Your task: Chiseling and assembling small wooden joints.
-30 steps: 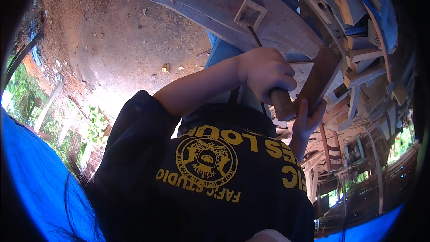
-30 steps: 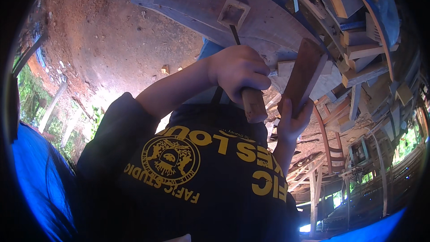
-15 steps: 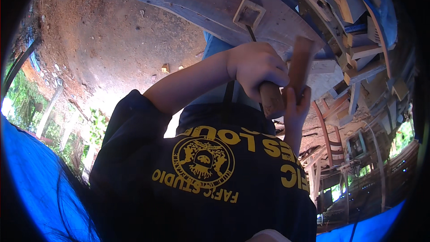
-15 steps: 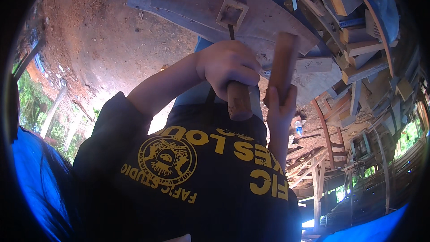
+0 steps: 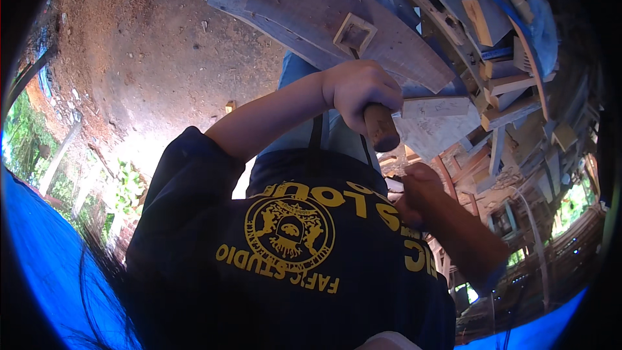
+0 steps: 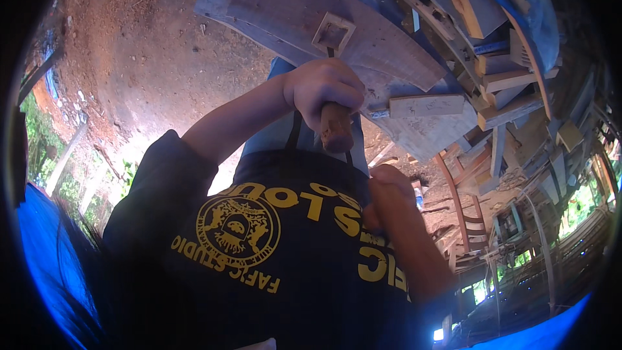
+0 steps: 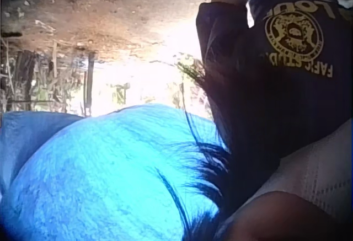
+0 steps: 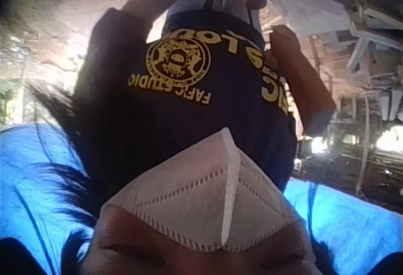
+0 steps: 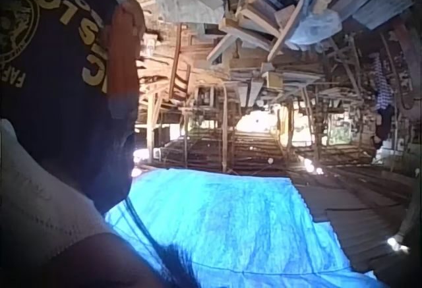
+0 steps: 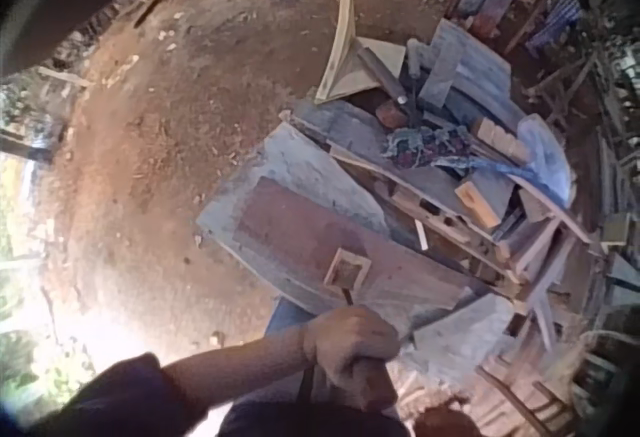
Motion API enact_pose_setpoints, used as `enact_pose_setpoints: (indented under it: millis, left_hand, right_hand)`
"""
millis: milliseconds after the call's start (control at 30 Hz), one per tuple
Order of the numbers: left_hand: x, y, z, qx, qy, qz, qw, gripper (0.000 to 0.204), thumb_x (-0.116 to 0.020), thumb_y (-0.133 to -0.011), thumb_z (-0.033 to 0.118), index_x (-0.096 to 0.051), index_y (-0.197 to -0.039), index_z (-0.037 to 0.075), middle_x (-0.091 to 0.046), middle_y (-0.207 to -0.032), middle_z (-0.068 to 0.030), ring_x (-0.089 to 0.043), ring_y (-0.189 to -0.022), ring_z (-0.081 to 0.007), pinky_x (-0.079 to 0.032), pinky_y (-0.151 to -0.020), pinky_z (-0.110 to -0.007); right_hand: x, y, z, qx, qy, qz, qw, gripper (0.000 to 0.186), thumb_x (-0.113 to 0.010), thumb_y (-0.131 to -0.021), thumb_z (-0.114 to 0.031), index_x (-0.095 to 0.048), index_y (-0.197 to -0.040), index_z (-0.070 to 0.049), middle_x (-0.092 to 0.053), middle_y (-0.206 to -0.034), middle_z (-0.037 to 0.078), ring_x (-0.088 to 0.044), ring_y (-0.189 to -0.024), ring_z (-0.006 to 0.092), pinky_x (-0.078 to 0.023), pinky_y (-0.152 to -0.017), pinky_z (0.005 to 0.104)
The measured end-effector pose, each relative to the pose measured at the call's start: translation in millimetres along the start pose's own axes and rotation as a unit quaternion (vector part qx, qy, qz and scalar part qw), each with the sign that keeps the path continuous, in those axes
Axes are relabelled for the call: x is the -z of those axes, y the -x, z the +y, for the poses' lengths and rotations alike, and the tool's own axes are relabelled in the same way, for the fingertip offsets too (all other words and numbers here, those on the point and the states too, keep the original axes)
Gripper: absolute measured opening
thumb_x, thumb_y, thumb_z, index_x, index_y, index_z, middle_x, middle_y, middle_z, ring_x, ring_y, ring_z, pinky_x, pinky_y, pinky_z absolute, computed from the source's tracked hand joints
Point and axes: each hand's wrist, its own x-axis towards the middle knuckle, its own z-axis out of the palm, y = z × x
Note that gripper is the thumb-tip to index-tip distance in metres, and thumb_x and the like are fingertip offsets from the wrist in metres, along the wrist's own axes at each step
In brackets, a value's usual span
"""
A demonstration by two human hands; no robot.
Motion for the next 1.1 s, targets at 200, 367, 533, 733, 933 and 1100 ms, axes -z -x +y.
enact_pose_setpoints:
  millis: [200,367,533,733,933,1100]
  left_hand:
    - [2,-1,5,0.023,-0.047,-0.042,0.998,0.032,-0.080,-0.056,0.028,-0.060,-0.073,0.010,-0.062,-0.073,-0.0067,-0.062,-0.069,-0.0300,-0.047,-0.057,-0.038]
    - [-8,1,10,0.021,-0.056,-0.022,0.998,0.030,-0.076,-0.058,0.028,-0.056,-0.067,0.007,-0.054,-0.065,-0.0080,-0.057,-0.061,-0.0308,-0.043,-0.053,-0.038]
    - [-10,10,2,0.028,-0.041,-0.012,0.999,0.036,-0.081,-0.054,0.029,-0.060,-0.072,0.007,-0.061,-0.072,-0.0105,-0.061,-0.069,-0.0338,-0.046,-0.059,-0.040]
    - [-7,7,13,0.025,-0.014,-0.018,0.999,0.028,-0.075,-0.056,0.024,-0.059,-0.070,0.007,-0.060,-0.069,-0.0120,-0.060,-0.067,-0.0343,-0.046,-0.059,-0.041]
    - [-9,-2,14,0.043,-0.074,-0.043,0.995,0.027,-0.075,-0.057,0.022,-0.059,-0.070,0.006,-0.060,-0.069,-0.0125,-0.061,-0.067,-0.0337,-0.047,-0.059,-0.039]
    - [-6,8,0,0.001,-0.018,-0.006,1.000,0.030,-0.077,-0.058,0.025,-0.059,-0.072,0.006,-0.062,-0.073,-0.0118,-0.062,-0.070,-0.0335,-0.048,-0.060,-0.039]
  right_hand:
    - [-10,-125,83,0.828,0.056,0.227,0.509,0.032,-0.066,-0.080,-0.013,-0.057,-0.106,0.003,-0.063,-0.089,0.021,-0.063,-0.071,0.0367,-0.051,-0.065,0.0384]
    - [11,-64,22,0.712,0.167,0.159,0.662,0.037,-0.071,-0.077,-0.018,-0.057,-0.106,0.001,-0.063,-0.086,0.022,-0.063,-0.066,0.0374,-0.051,-0.060,0.0395]
    - [-12,0,43,0.771,0.136,0.280,0.556,0.028,-0.062,-0.084,-0.015,-0.058,-0.109,-0.002,-0.066,-0.084,0.020,-0.067,-0.081,0.0304,-0.052,-0.064,0.0357]
    - [-43,-10,43,0.647,0.191,0.322,0.664,0.030,-0.067,-0.081,-0.016,-0.050,-0.102,-0.001,-0.062,-0.077,0.018,-0.066,-0.071,0.0360,-0.050,-0.061,0.0375]
    - [12,9,35,0.260,0.547,0.082,0.791,0.035,-0.057,-0.087,-0.016,-0.053,-0.120,-0.005,-0.069,-0.091,0.011,-0.067,-0.075,0.0239,-0.049,-0.081,0.0294]
    - [-37,-17,41,0.683,0.131,0.375,0.613,0.032,-0.068,-0.083,-0.022,-0.054,-0.100,0.001,-0.063,-0.081,0.021,-0.063,-0.065,0.0336,-0.050,-0.059,0.0392]
